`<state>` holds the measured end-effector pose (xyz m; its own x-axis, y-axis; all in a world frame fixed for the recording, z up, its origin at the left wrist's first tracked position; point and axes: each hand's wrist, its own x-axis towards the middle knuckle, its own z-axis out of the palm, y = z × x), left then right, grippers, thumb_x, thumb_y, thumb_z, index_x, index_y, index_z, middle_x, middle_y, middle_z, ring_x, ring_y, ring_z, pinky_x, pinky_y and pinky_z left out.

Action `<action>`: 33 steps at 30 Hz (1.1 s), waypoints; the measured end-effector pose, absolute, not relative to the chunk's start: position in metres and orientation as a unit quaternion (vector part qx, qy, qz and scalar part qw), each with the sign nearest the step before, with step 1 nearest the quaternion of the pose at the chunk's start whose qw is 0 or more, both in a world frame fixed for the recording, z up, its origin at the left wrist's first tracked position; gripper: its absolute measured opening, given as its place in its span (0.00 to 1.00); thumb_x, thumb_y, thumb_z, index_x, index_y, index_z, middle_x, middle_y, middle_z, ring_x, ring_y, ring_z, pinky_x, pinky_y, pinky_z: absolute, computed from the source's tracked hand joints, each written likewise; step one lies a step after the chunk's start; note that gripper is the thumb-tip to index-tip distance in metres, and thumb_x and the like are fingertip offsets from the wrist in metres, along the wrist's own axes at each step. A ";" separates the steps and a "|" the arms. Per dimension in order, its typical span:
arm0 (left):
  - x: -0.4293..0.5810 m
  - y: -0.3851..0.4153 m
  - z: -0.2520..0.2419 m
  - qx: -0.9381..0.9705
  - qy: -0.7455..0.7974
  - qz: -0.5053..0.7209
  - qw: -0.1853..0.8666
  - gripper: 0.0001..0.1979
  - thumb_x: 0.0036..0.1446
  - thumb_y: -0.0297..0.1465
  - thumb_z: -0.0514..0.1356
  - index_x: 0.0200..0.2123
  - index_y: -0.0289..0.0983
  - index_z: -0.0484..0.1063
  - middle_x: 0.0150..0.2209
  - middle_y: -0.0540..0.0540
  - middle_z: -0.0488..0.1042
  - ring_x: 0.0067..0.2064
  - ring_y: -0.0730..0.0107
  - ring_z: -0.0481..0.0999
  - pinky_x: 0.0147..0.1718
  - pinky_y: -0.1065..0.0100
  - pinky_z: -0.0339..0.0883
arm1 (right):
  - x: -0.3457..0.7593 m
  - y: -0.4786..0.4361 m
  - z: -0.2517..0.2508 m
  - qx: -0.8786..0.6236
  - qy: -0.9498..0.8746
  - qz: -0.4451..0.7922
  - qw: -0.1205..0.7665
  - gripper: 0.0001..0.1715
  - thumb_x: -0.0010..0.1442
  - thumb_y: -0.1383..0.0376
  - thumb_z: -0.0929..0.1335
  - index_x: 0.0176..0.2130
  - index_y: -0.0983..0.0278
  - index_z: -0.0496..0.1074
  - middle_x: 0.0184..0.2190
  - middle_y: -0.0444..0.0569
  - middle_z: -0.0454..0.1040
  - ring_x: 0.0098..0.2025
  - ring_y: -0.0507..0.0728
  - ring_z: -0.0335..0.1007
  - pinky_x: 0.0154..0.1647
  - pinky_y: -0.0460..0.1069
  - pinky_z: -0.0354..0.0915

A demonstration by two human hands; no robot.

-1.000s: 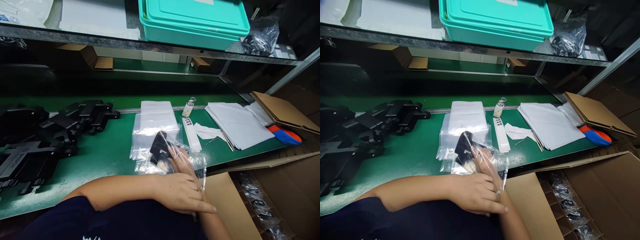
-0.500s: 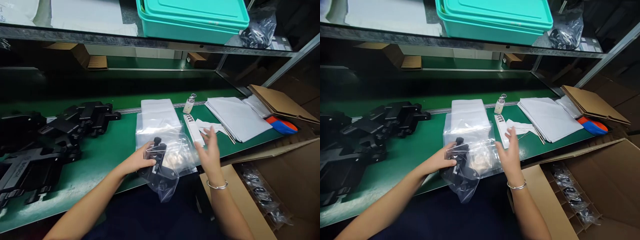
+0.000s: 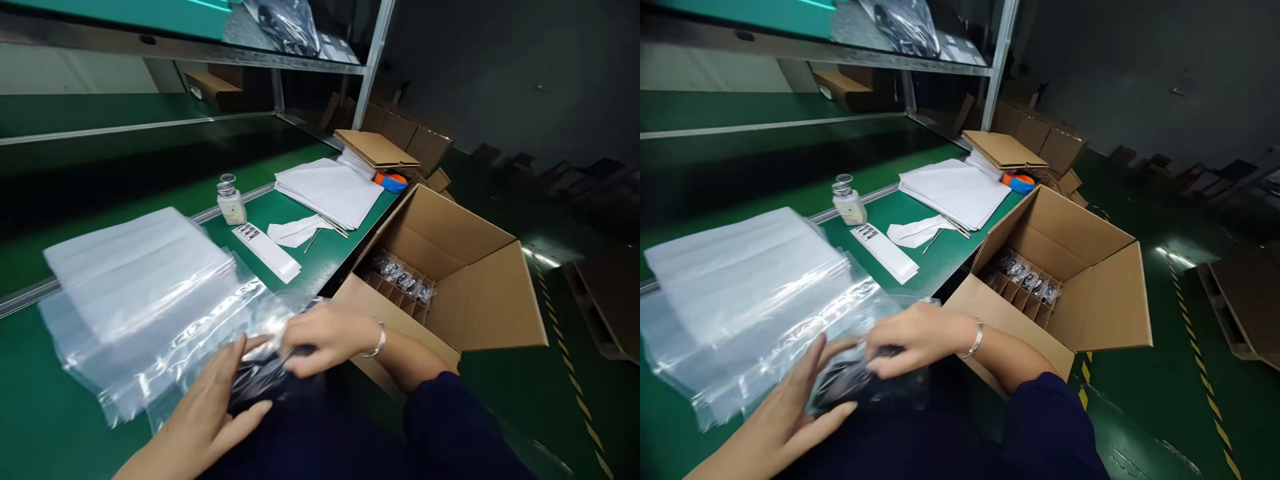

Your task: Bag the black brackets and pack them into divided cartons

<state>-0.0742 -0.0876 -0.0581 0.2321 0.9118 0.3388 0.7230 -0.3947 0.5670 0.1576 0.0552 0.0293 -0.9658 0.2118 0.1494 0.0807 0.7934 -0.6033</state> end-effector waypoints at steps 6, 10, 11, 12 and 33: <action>-0.108 -0.062 -0.123 0.779 0.606 0.154 0.040 0.30 0.64 0.43 0.48 0.68 0.48 0.51 0.64 0.39 0.62 0.62 0.40 0.65 0.53 0.36 0.62 | 0.335 0.084 0.032 -0.574 -0.681 0.202 0.407 0.14 0.60 0.55 0.65 0.33 0.62 0.72 0.29 0.46 0.76 0.30 0.54 0.71 0.30 0.47 0.65; -0.120 -0.041 -0.152 0.747 0.657 0.101 0.014 0.29 0.64 0.45 0.45 0.65 0.40 0.59 0.65 0.36 0.60 0.64 0.39 0.60 0.56 0.35 0.58 | 0.393 0.128 -0.019 -0.744 -0.593 0.098 0.291 0.15 0.59 0.59 0.62 0.36 0.66 0.73 0.36 0.52 0.78 0.36 0.56 0.72 0.35 0.46 0.63; -0.119 -0.036 -0.151 0.740 0.664 0.104 0.007 0.30 0.64 0.46 0.44 0.64 0.39 0.59 0.65 0.35 0.60 0.65 0.39 0.60 0.56 0.35 0.57 | 0.394 0.140 -0.037 -0.768 -0.591 0.096 0.229 0.16 0.60 0.61 0.61 0.38 0.67 0.73 0.37 0.53 0.78 0.37 0.56 0.72 0.35 0.46 0.63; -0.118 -0.032 -0.148 0.737 0.666 0.113 -0.001 0.30 0.64 0.46 0.44 0.65 0.38 0.59 0.64 0.35 0.61 0.64 0.39 0.60 0.57 0.35 0.56 | 0.392 0.151 -0.055 -0.779 -0.591 0.097 0.185 0.16 0.59 0.62 0.61 0.39 0.67 0.74 0.37 0.54 0.78 0.37 0.56 0.72 0.35 0.46 0.62; -0.141 -0.107 -0.122 0.701 0.691 0.177 -0.027 0.24 0.65 0.39 0.49 0.63 0.43 0.59 0.59 0.38 0.68 0.56 0.48 0.72 0.50 0.52 0.69 | 0.341 0.200 -0.138 -0.726 -0.679 0.093 -0.062 0.18 0.65 0.64 0.61 0.43 0.72 0.76 0.39 0.63 0.78 0.41 0.61 0.75 0.37 0.49 0.61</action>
<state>-0.1410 -0.1075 -0.1219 -0.0163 0.9586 0.2844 0.9774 -0.0447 0.2068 0.3414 0.1999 -0.1383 0.0617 0.9738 -0.2189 0.9968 -0.0713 -0.0359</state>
